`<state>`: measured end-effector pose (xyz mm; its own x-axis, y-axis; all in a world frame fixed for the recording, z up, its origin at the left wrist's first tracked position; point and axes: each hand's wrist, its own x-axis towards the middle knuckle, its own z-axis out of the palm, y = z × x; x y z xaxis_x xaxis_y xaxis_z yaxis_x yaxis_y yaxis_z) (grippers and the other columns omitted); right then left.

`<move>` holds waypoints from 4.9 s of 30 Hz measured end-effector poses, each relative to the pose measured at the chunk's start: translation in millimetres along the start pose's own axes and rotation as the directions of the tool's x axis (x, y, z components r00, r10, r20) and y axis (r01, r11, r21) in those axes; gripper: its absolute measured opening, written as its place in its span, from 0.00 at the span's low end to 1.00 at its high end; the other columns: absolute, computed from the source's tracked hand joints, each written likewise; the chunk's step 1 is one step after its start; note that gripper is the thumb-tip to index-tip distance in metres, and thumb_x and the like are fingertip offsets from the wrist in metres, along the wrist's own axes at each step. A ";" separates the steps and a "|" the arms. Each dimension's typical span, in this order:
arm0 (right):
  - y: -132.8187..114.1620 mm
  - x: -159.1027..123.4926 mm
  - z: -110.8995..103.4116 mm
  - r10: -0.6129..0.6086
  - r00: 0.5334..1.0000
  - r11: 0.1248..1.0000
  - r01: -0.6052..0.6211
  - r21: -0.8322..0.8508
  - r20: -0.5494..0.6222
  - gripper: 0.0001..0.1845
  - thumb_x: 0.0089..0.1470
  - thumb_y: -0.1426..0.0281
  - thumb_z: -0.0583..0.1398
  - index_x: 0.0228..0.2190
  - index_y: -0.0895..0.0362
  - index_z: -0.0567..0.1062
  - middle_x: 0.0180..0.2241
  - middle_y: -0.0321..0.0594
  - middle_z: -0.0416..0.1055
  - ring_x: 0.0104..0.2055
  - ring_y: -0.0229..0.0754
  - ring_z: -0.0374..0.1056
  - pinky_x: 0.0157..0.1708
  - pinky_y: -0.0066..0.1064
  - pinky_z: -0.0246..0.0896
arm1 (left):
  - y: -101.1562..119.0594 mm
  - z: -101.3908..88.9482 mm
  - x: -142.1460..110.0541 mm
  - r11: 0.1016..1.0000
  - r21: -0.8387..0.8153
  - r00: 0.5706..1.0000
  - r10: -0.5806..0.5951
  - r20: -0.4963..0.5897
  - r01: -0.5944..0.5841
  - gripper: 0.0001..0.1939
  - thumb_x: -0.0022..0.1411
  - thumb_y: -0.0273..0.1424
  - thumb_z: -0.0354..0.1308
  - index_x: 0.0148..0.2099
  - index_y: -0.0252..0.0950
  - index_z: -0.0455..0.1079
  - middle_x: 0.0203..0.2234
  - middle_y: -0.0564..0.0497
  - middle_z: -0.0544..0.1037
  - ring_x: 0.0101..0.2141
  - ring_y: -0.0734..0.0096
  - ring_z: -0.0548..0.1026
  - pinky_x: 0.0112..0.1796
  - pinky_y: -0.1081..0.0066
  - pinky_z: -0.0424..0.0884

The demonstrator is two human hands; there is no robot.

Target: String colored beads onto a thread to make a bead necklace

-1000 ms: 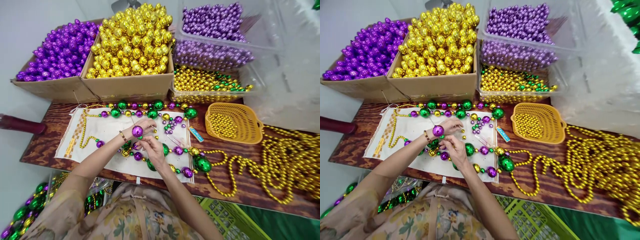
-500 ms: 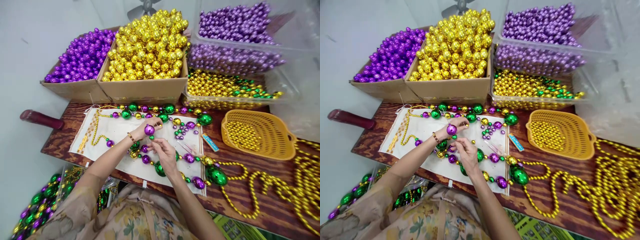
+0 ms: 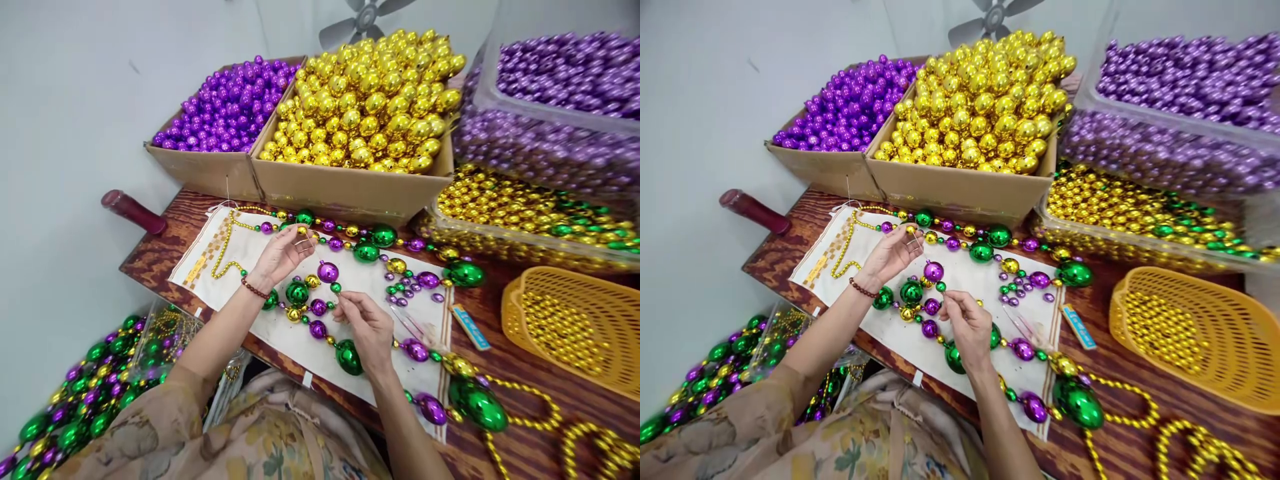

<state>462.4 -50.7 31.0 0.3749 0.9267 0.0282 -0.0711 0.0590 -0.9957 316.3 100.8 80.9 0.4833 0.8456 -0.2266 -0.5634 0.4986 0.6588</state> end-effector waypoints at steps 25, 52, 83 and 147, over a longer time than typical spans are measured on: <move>9.3 30.9 22.5 0.103 0.989 0.993 -0.096 -0.067 0.110 0.22 0.59 0.58 0.61 0.51 0.55 0.66 0.29 0.35 0.78 0.26 0.40 0.74 0.26 0.29 0.68 | -35.7 13.7 -14.4 0.961 0.254 0.987 0.135 -0.084 -0.110 0.15 0.67 0.45 0.57 0.44 0.38 0.69 0.39 0.48 0.78 0.43 0.66 0.79 0.43 0.67 0.74; -36.4 150.3 25.7 -0.132 0.991 0.976 0.130 0.176 -0.001 0.21 0.56 0.49 0.63 0.33 0.54 0.74 0.31 0.36 0.77 0.23 0.32 0.72 0.18 0.20 0.63 | 15.8 26.2 44.8 0.427 0.816 0.917 0.093 0.389 -0.389 0.12 0.60 0.25 0.54 0.24 0.33 0.69 0.16 0.57 0.65 0.18 0.81 0.60 0.23 0.76 0.54; -80.7 117.6 -20.9 -0.263 0.948 0.917 0.303 0.260 -0.179 0.17 0.51 0.55 0.69 0.28 0.52 0.71 0.14 0.26 0.64 0.12 0.32 0.57 0.10 0.22 0.52 | -32.9 21.4 22.4 0.240 0.803 0.831 0.033 0.555 -0.546 0.12 0.69 0.35 0.52 0.39 0.35 0.74 0.30 0.51 0.78 0.31 0.74 0.74 0.35 0.73 0.68; -24.7 112.1 168.4 -0.105 0.890 0.983 0.161 -0.090 0.444 0.07 0.59 0.72 0.55 0.29 0.57 0.69 0.24 0.32 0.72 0.26 0.34 0.72 0.29 0.23 0.64 | 64.0 -137.3 -16.4 0.074 0.990 0.908 0.411 0.082 -0.123 0.05 0.60 0.32 0.56 0.34 0.36 0.69 0.28 0.53 0.75 0.31 0.71 0.70 0.35 0.71 0.64</move>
<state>350.5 114.2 73.7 -0.0689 0.9832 0.1689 0.0738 0.1739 -0.9820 180.3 145.0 28.3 0.2622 0.9570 0.1245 0.5617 -0.2562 0.7867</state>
